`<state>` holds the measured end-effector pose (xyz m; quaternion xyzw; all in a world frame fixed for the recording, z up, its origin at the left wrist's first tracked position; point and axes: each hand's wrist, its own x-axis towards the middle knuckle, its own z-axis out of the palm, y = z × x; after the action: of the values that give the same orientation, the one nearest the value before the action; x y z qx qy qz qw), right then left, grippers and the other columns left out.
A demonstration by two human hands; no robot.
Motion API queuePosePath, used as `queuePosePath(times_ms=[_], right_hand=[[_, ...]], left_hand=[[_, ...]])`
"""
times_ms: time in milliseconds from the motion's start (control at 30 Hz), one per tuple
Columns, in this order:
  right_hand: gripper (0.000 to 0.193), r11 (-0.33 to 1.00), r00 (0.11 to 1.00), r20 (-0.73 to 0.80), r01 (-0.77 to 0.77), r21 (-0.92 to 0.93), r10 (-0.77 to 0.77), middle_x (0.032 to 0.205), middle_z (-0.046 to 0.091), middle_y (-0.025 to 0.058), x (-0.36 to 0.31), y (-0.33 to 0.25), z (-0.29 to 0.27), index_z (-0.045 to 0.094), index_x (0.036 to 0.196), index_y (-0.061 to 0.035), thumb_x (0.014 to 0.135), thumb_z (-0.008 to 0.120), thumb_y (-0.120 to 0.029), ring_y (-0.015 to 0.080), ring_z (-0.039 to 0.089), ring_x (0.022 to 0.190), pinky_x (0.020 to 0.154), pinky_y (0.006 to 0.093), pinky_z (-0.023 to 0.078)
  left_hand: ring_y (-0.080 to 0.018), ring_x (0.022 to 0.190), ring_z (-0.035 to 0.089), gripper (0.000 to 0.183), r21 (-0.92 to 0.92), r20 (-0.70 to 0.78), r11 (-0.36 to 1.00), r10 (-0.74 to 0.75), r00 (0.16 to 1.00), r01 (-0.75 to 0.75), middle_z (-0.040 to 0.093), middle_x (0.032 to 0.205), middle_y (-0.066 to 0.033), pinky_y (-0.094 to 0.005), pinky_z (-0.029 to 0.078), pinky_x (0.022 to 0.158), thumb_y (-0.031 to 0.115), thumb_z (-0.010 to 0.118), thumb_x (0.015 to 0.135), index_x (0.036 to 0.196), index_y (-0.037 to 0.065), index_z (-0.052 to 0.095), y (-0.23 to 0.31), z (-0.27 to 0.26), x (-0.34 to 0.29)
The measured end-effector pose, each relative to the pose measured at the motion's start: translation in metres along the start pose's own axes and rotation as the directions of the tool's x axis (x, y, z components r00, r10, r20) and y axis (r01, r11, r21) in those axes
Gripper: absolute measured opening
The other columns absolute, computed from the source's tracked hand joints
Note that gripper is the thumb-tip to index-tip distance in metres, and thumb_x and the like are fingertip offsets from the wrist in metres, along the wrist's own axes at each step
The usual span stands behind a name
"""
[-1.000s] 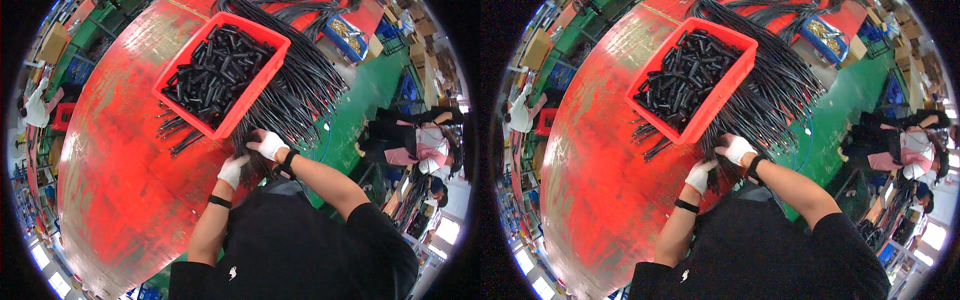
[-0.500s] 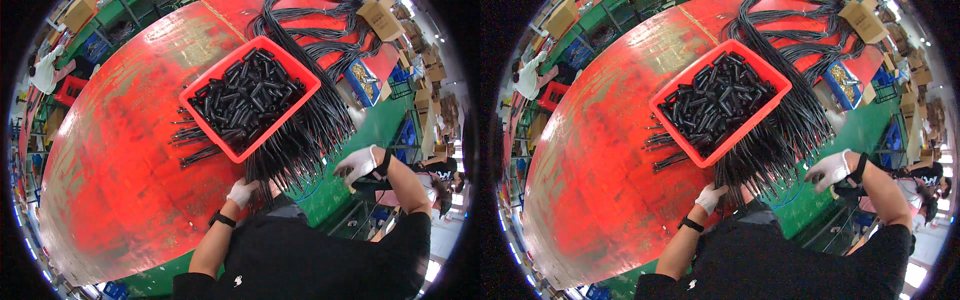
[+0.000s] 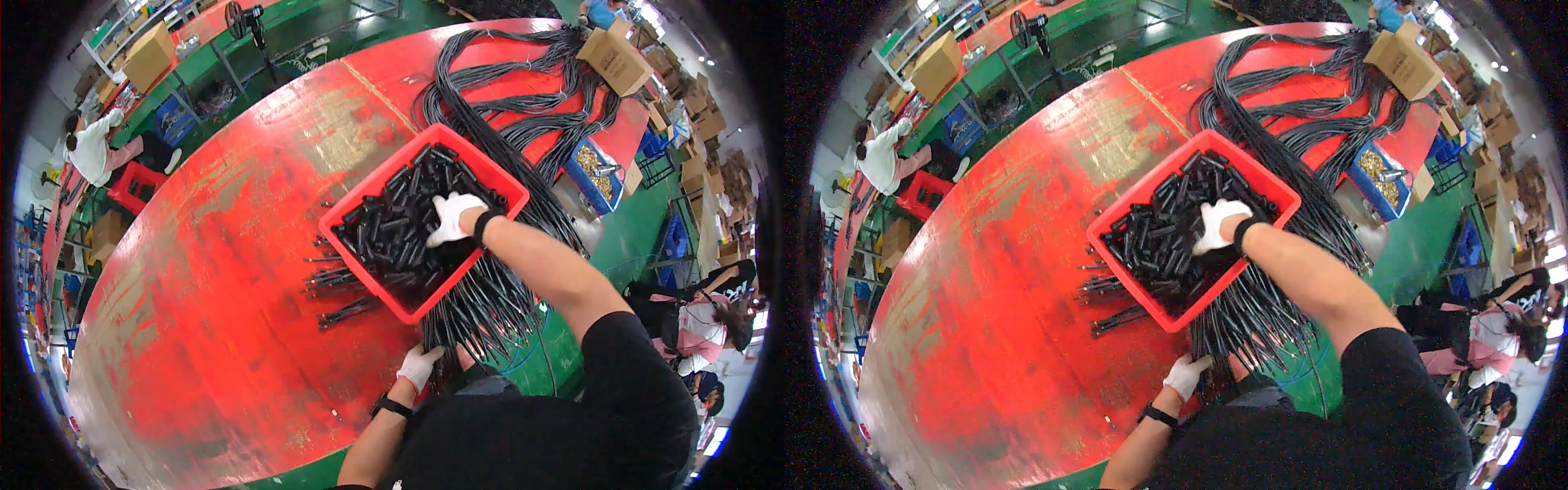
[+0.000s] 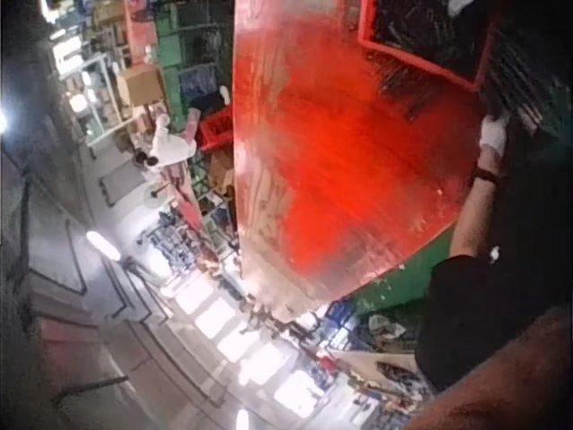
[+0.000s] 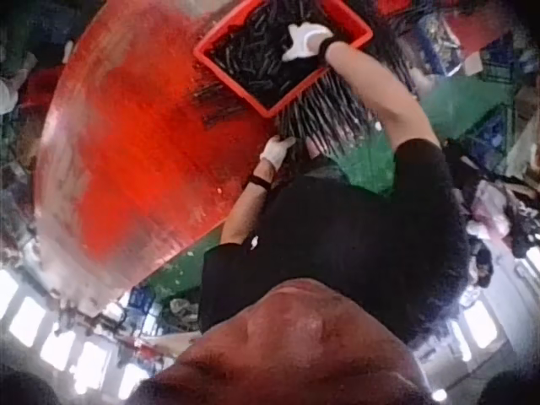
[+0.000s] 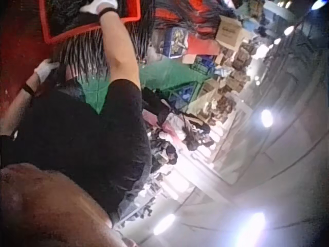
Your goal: Fitting plastic sleeves onto the ends of cable bundles and then pressing metal tips using a bench-mounted machine.
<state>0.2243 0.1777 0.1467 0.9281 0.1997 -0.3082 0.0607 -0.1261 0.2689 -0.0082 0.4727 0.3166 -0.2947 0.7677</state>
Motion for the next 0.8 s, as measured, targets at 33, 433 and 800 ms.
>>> queuePosePath(times_ms=[33, 433, 800], right_hand=[[0.111, 0.999, 0.999, -0.007, -0.032, 0.005, 0.032, 0.151, 0.057, 0.0299, 0.008, -0.002, 0.008, 0.051, 0.152, -0.0011, 0.069, 0.085, -0.067, 0.0454, 0.06, 0.136, 0.112, 0.0529, 0.052], [0.102, 0.999, 0.999, 0.032, 0.044, -0.028, -0.043, 0.153, 0.056, 0.0196, 0.001, -0.009, 0.026, 0.042, 0.164, -0.0234, 0.074, 0.086, -0.043, 0.0446, 0.063, 0.132, 0.104, 0.0586, 0.056], [0.077, 0.981, 0.982, -0.033, 0.186, 0.052, -0.184, 0.137, 0.065, 0.0234, 0.006, -0.011, 0.046, 0.055, 0.151, -0.0295, 0.078, 0.078, -0.034, 0.0442, 0.066, 0.125, 0.099, 0.0555, 0.057]], left_hand=[[-0.0207, 0.086, 0.071, 0.036, 0.007, 0.013, 1.0, -0.008, 1.0, 0.008, 0.076, 0.105, -0.009, -0.0367, 0.058, 0.077, 0.023, 0.074, 0.099, 0.126, -0.002, 0.07, -0.001, 0.0, 0.002], [-0.0273, 0.102, 0.072, 0.05, -0.08, 0.078, 0.996, -0.035, 0.996, 0.041, 0.074, 0.119, -0.0145, -0.04, 0.058, 0.091, 0.021, 0.079, 0.095, 0.133, -0.008, 0.065, -0.016, -0.001, 0.033], [-0.0283, 0.104, 0.072, 0.053, 0.107, -0.011, 0.99, -0.095, 0.995, 0.095, 0.075, 0.118, -0.0148, -0.0402, 0.056, 0.091, 0.025, 0.084, 0.091, 0.129, -0.008, 0.067, -0.005, -0.002, 0.034]])
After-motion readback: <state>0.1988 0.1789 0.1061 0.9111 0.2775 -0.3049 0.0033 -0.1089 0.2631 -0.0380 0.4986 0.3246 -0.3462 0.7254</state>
